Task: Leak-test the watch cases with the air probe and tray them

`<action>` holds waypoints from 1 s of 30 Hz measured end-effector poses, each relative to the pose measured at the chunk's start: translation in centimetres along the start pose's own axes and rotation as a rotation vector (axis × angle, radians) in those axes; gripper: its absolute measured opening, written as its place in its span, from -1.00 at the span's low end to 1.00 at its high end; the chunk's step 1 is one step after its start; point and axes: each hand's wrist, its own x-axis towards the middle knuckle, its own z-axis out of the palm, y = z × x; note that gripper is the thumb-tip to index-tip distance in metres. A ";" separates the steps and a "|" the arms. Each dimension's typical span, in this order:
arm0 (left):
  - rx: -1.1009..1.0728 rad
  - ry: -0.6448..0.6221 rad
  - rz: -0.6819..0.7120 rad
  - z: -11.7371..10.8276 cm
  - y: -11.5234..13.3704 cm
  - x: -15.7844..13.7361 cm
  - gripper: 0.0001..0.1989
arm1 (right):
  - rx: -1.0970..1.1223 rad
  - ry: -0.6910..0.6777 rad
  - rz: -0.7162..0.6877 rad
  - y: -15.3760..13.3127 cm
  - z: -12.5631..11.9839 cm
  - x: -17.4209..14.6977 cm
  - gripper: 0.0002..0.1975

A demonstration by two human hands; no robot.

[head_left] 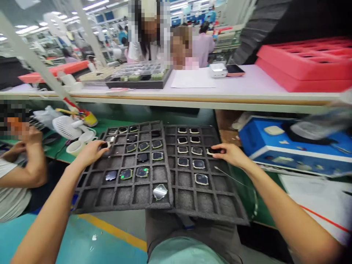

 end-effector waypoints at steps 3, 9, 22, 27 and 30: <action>-0.017 0.154 0.121 0.1 6.7 0.5 -0.50 | -0.010 0.017 0.028 0.0 0.0 0.5 -0.61; 0.085 -0.059 0.694 4.1 27.8 -0.8 -0.78 | -0.019 0.050 0.033 -0.3 0.1 0.5 -0.60; 0.079 -0.043 0.728 9.2 42.3 6.0 -0.69 | 0.088 0.122 0.054 -0.1 -2.5 -3.2 -0.79; 0.068 -0.021 0.562 9.9 43.0 11.7 -0.66 | 0.100 -0.105 0.004 -0.8 -3.2 -9.0 -0.75; 0.034 -0.060 0.546 10.9 43.0 12.5 -0.67 | 0.077 -0.151 0.057 -0.8 -3.5 -10.6 -0.61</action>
